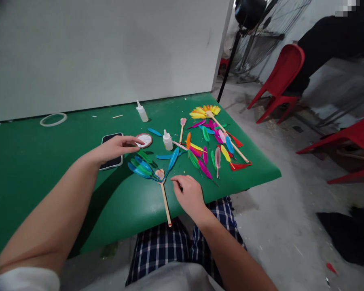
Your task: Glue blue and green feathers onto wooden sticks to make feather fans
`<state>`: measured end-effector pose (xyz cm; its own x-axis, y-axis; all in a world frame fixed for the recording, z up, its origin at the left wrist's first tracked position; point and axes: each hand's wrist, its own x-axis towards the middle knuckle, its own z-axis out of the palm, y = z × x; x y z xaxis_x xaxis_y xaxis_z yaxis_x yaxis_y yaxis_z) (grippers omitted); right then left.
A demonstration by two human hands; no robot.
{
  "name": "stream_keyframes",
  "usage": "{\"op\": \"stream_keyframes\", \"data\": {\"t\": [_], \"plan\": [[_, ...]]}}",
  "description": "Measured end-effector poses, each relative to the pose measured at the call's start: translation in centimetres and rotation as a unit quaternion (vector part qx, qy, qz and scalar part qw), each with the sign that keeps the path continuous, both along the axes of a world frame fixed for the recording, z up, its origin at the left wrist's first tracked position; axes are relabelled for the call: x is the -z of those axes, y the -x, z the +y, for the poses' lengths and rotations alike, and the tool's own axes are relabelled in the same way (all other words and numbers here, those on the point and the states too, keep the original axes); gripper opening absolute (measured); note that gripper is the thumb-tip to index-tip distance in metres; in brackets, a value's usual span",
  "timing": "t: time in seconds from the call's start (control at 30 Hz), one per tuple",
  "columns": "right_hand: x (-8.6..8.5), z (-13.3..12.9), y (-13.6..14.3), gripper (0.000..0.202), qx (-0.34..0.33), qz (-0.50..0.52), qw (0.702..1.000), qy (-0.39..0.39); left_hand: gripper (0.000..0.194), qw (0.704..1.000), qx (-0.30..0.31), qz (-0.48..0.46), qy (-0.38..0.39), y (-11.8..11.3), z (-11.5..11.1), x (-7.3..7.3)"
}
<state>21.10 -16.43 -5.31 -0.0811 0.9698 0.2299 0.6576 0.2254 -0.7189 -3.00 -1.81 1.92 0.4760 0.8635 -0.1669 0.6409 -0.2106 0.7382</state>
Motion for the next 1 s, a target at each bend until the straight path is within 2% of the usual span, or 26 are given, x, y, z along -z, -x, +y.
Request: {"op": "stream_keyframes", "data": {"t": [0.27, 0.8, 0.9, 1.0], "plan": [[0.01, 0.01, 0.06, 0.021, 0.003, -0.002, 1.000, -0.013, 0.047, 1.000, 0.006, 0.014, -0.002, -0.20, 0.11, 0.08], [-0.01, -0.07, 0.10, 0.021, 0.002, 0.007, 1.000, -0.008, 0.039, 1.000, -0.025, 0.000, -0.018, -0.62, 0.03, 0.28], [-0.01, -0.28, 0.26, 0.021, 0.009, 0.038, 0.999, -0.002, 0.039, 0.999, -0.032, -0.007, -0.028, -0.64, -0.01, 0.31], [0.12, -0.54, -0.02, 0.021, 0.043, 0.117, 0.992, 0.017, 0.039, 0.999, -0.029, -0.007, -0.032, -0.52, 0.01, 0.31]]}}
